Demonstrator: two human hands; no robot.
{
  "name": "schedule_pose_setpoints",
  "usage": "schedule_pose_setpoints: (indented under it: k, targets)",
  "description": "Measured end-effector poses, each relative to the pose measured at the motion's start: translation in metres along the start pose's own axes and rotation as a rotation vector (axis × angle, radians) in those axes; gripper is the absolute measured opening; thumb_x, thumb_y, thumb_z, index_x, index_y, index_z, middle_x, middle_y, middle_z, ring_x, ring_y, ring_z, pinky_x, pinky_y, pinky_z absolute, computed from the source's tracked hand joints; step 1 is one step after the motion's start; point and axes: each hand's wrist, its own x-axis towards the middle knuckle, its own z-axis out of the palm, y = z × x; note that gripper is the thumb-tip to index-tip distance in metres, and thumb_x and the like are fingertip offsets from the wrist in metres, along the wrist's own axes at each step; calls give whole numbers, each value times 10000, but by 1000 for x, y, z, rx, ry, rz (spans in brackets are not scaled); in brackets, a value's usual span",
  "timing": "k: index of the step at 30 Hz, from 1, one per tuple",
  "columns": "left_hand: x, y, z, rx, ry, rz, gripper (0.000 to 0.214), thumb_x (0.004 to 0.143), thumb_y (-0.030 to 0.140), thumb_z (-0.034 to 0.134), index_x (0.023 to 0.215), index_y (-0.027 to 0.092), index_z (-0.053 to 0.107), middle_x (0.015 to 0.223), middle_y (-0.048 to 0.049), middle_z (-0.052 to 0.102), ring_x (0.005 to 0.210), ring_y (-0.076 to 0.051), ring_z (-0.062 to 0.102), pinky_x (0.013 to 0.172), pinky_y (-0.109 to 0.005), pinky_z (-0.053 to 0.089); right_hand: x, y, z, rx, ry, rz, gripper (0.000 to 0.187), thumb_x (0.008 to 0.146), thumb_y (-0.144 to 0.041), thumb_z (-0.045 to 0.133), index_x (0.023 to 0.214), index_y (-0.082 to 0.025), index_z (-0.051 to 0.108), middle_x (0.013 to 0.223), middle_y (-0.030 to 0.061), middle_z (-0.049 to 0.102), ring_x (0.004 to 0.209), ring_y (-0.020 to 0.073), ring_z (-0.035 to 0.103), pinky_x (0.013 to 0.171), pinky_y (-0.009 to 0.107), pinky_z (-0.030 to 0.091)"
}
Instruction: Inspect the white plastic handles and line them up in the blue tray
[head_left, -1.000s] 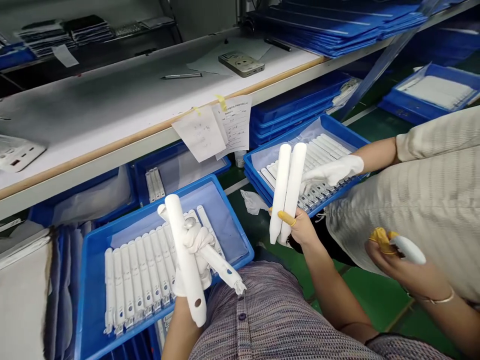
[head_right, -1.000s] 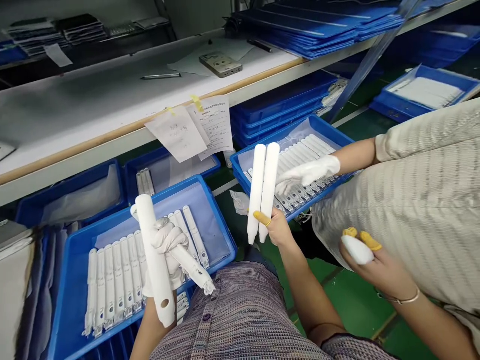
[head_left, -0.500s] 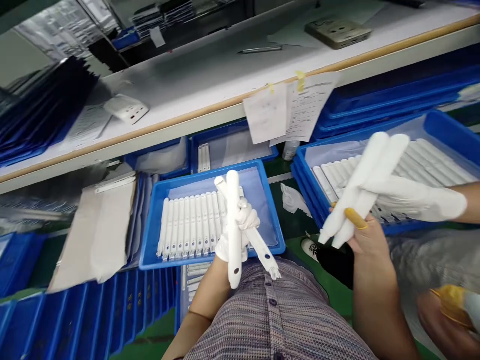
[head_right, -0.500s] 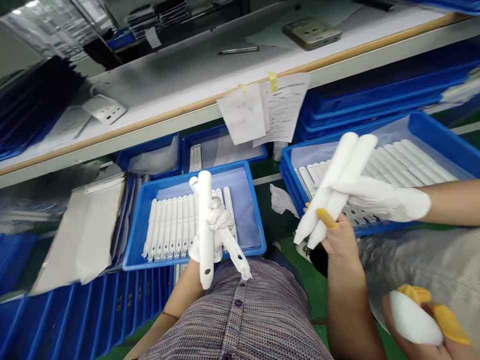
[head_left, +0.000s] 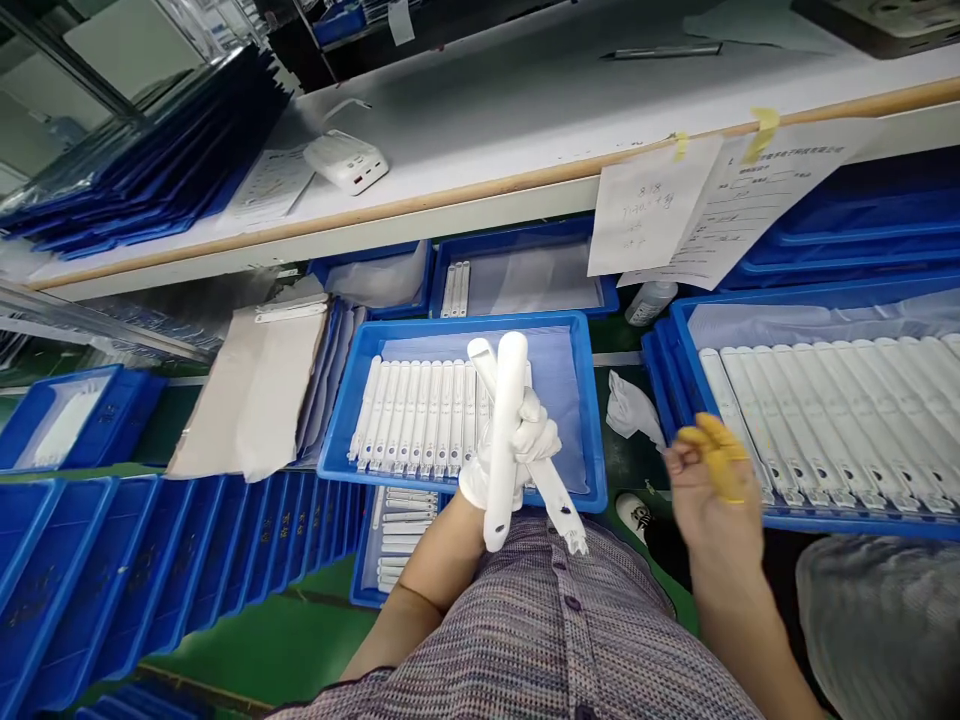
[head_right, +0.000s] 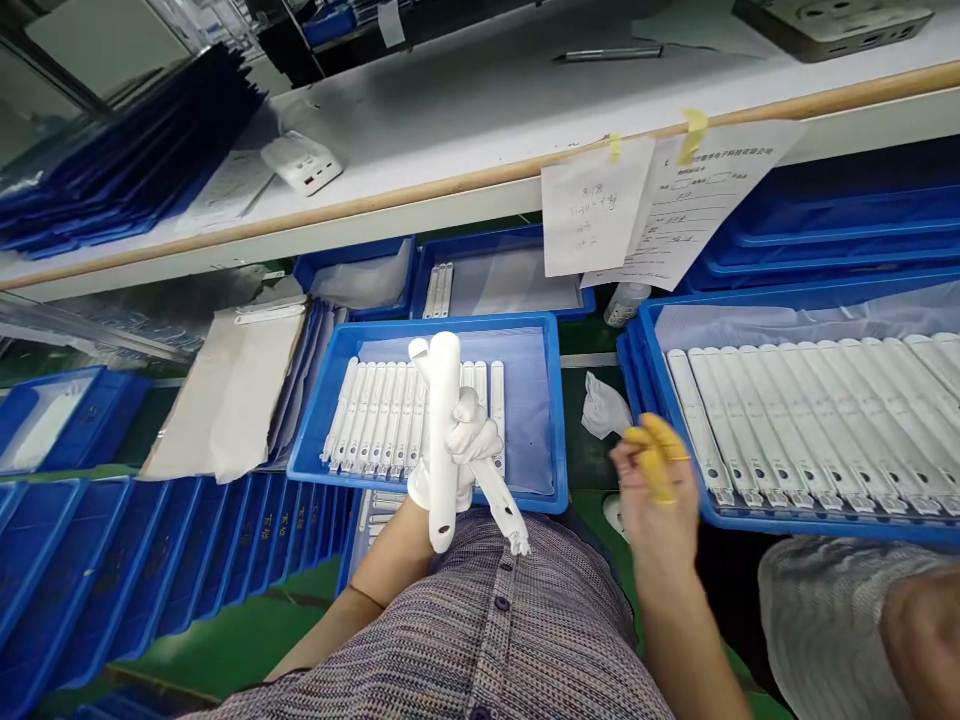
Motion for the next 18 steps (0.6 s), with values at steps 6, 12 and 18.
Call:
schedule_pose_setpoints:
  k: [6,12,18]
  targets:
    - [2,-7,3,87,67,88,489,714,631,822,864,217,609,564,38,442,498,-114,434,461,-259,380,-59,28,64,-380,-673,106,510,768,-352,836,1207,-282,586,1031,53,728,858,211,729,753,364,624]
    - [5,-4,1,235,215,176,464,809,570,796,1032,196,635,714,31,578,551,-81,508,496,-209,421,-57,50,93,-510,-671,196,479,827,-379,725,1224,-254,488,982,43,676,720,190,668,656,351,580]
    - [21,8,-20,-76,34,144,492,798,592,797,1004,166,664,735,29,608,476,-35,494,447,-157,421,-43,49,82,-539,-589,201,301,859,-464,702,989,-231,562,749,-28,575,583,138,518,585,301,461]
